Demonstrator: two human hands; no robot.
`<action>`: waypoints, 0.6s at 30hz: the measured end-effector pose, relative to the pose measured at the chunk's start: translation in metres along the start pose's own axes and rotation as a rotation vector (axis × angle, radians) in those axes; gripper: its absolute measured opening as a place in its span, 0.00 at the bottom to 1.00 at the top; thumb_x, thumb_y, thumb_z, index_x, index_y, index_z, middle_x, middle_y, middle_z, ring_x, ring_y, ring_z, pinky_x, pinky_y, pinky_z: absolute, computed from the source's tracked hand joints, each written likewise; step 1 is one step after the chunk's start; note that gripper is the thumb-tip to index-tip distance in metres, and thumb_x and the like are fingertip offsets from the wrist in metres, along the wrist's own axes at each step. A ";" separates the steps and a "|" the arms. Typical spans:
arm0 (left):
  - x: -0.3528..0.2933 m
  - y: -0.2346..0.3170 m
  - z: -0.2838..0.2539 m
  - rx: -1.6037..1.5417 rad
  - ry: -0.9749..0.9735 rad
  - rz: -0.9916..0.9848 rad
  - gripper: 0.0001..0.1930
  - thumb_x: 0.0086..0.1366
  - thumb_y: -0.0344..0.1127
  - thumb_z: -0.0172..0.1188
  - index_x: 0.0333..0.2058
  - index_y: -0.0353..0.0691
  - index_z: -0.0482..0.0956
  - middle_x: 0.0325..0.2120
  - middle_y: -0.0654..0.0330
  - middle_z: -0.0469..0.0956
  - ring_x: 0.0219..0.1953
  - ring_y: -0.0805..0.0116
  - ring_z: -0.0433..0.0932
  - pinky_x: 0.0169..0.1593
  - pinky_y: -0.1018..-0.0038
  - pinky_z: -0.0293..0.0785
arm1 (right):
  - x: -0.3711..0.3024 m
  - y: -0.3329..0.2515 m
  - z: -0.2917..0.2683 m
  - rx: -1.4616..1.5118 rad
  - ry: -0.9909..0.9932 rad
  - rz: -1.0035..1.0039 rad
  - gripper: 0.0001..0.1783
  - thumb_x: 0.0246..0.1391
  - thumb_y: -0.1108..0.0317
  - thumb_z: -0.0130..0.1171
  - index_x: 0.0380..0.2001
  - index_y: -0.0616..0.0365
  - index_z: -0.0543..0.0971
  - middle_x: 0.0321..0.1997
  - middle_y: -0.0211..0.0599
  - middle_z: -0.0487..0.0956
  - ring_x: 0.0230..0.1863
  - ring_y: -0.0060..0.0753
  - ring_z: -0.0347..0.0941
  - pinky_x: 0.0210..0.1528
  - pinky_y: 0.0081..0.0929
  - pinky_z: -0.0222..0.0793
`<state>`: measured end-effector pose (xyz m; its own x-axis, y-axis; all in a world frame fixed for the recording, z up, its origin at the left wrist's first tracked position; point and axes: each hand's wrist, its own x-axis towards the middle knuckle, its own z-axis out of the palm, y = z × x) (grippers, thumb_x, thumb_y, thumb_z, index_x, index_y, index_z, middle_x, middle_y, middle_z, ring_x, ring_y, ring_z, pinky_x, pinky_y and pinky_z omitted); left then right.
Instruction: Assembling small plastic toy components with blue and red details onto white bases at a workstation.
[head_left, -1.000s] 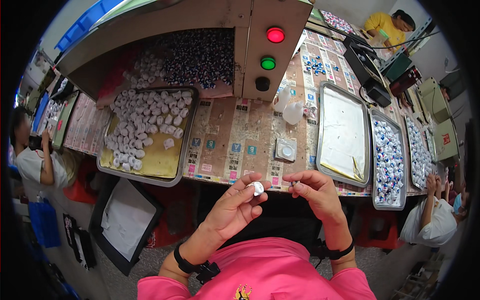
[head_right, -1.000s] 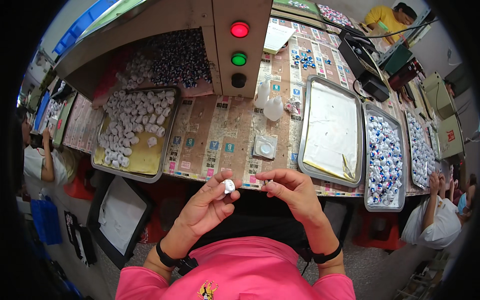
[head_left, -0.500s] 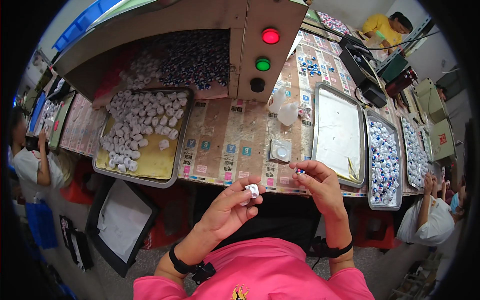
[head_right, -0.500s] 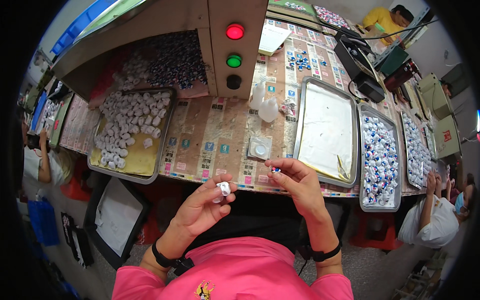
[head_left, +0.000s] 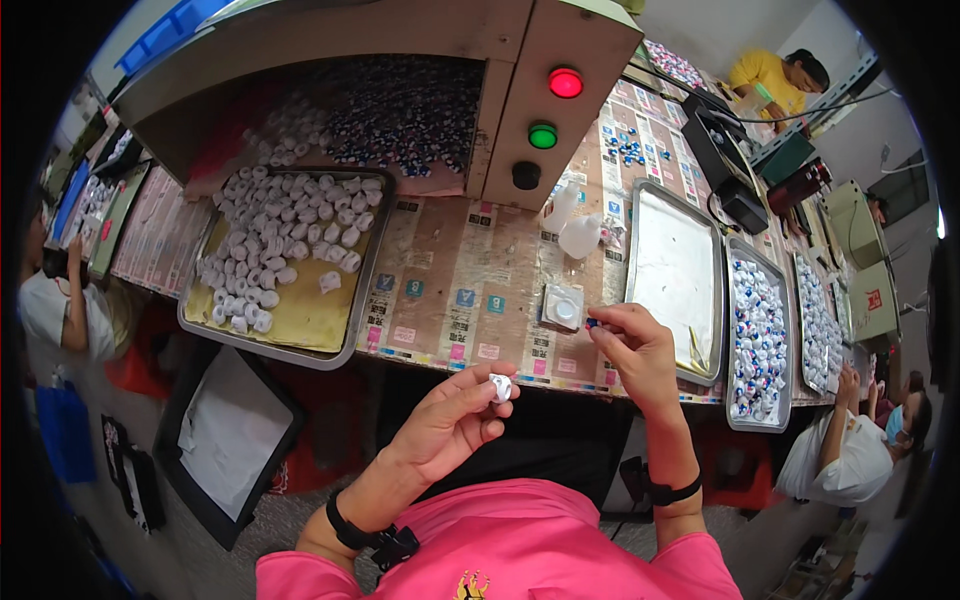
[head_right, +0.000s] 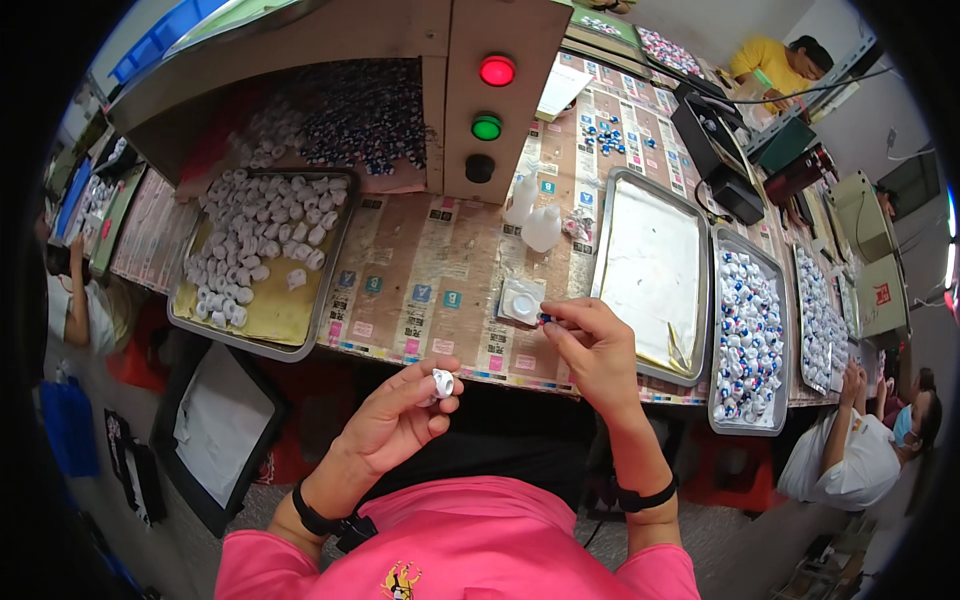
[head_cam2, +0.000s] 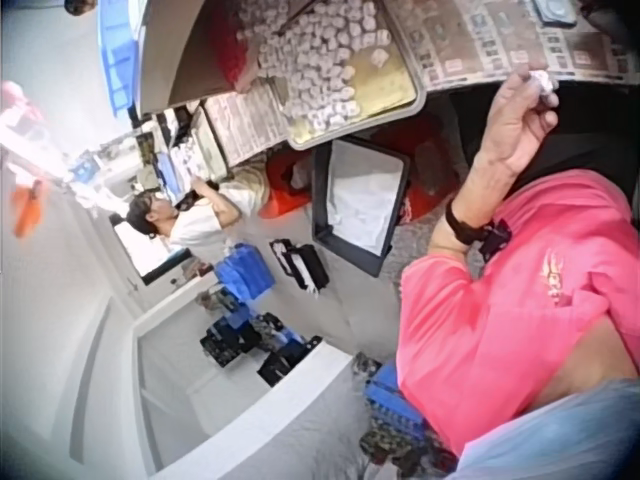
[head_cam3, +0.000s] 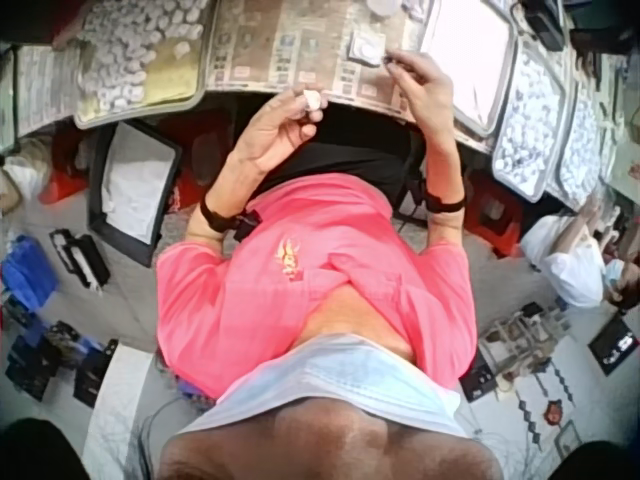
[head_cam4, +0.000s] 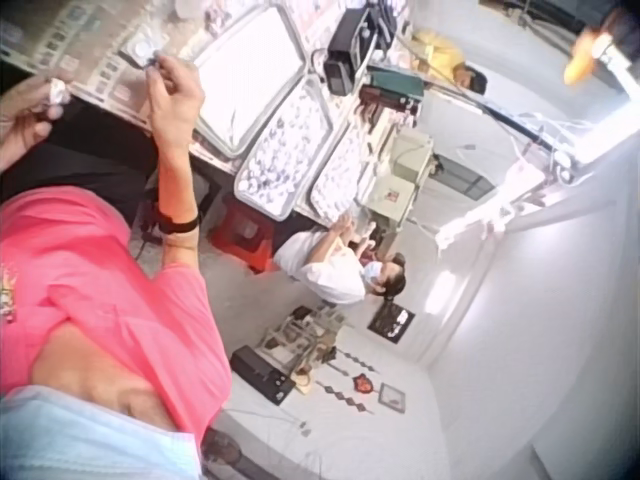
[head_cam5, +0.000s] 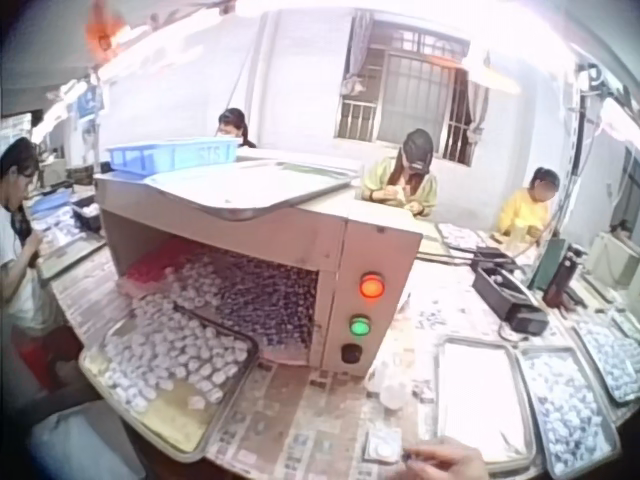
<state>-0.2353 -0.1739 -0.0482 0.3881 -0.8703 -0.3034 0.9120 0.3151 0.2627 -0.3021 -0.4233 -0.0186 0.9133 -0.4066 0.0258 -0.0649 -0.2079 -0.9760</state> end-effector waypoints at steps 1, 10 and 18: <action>0.000 0.000 -0.001 -0.005 0.001 0.007 0.17 0.66 0.31 0.55 0.52 0.39 0.69 0.41 0.58 0.75 0.38 0.73 0.76 0.36 0.79 0.74 | 0.003 -0.006 0.005 -0.158 0.029 -0.036 0.11 0.50 0.78 0.61 0.40 0.62 0.81 0.35 0.34 0.79 0.36 0.23 0.76 0.37 0.19 0.71; 0.000 -0.003 0.000 0.000 0.044 0.036 0.17 0.65 0.30 0.56 0.53 0.38 0.69 0.41 0.60 0.75 0.38 0.75 0.75 0.37 0.80 0.74 | 0.028 -0.004 0.023 -0.686 0.005 -0.277 0.08 0.45 0.75 0.63 0.33 0.59 0.82 0.31 0.40 0.78 0.31 0.39 0.76 0.34 0.31 0.71; 0.000 -0.002 -0.003 0.010 0.022 0.029 0.18 0.65 0.30 0.57 0.53 0.38 0.69 0.41 0.61 0.75 0.37 0.76 0.74 0.37 0.81 0.73 | 0.029 -0.006 0.023 -0.689 -0.029 -0.236 0.08 0.45 0.75 0.62 0.32 0.59 0.83 0.30 0.40 0.78 0.30 0.42 0.75 0.35 0.32 0.70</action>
<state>-0.2369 -0.1735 -0.0514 0.4174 -0.8521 -0.3157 0.8989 0.3363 0.2810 -0.2661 -0.4137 -0.0165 0.9438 -0.2603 0.2038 -0.0950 -0.8040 -0.5870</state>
